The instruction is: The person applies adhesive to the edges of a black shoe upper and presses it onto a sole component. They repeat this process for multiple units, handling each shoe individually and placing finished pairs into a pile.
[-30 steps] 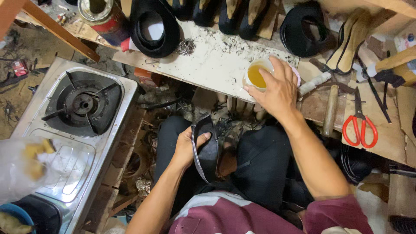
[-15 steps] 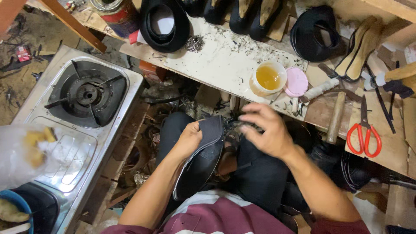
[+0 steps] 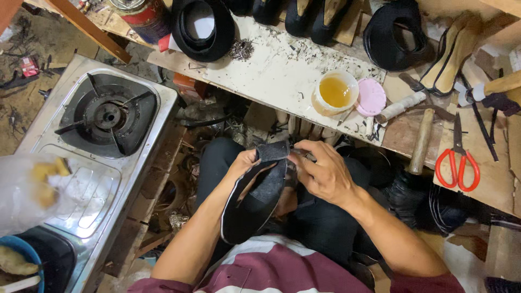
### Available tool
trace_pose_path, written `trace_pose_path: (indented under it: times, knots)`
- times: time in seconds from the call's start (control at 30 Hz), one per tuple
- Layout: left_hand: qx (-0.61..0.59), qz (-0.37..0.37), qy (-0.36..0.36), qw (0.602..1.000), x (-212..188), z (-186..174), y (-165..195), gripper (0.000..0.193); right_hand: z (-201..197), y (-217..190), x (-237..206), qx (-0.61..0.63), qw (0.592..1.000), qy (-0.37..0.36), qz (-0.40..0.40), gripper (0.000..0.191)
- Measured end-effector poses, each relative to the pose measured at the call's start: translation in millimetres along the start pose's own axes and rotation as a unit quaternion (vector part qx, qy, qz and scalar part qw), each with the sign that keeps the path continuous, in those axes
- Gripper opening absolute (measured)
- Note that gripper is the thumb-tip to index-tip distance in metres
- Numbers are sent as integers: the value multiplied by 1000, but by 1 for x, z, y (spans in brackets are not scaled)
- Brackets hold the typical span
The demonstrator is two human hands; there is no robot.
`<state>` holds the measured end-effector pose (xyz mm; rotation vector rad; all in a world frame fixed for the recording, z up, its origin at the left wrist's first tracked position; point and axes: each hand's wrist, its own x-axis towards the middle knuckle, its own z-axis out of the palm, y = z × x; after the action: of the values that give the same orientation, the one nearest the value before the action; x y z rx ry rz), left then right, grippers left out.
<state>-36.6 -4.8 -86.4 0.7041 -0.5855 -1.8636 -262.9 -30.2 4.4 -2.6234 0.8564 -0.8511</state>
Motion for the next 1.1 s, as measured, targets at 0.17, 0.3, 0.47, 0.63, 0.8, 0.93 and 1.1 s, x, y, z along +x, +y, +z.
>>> trace_pose_path:
  times: [0.17, 0.3, 0.47, 0.63, 0.8, 0.93, 1.1]
  knots:
    - [91, -55, 71, 992, -11, 9, 3, 25, -1, -2, 1, -28, 1000, -8, -7, 51]
    - [38, -49, 37, 997, -7, 11, 5, 19, 1, -3, 0, 19, 1000, -9, -4, 47]
    - [51, -45, 64, 996, -4, 7, 6, 14, -2, 0, -8, 2, 1000, -17, -9, 48]
    - [48, -45, 45, 997, 1, 13, -1, 15, 4, 3, -12, 29, 999, -26, 2, 45]
    - [57, -40, 74, 995, 1, 10, 2, 15, 6, 1, -12, -6, 998, -53, -26, 54]
    - [55, -47, 74, 995, -1, 10, 2, 18, -1, -3, -8, -10, 997, -18, -77, 53]
    - [94, -15, 14, 995, -2, 16, -2, 16, -5, -3, 3, -92, 995, -15, -20, 47]
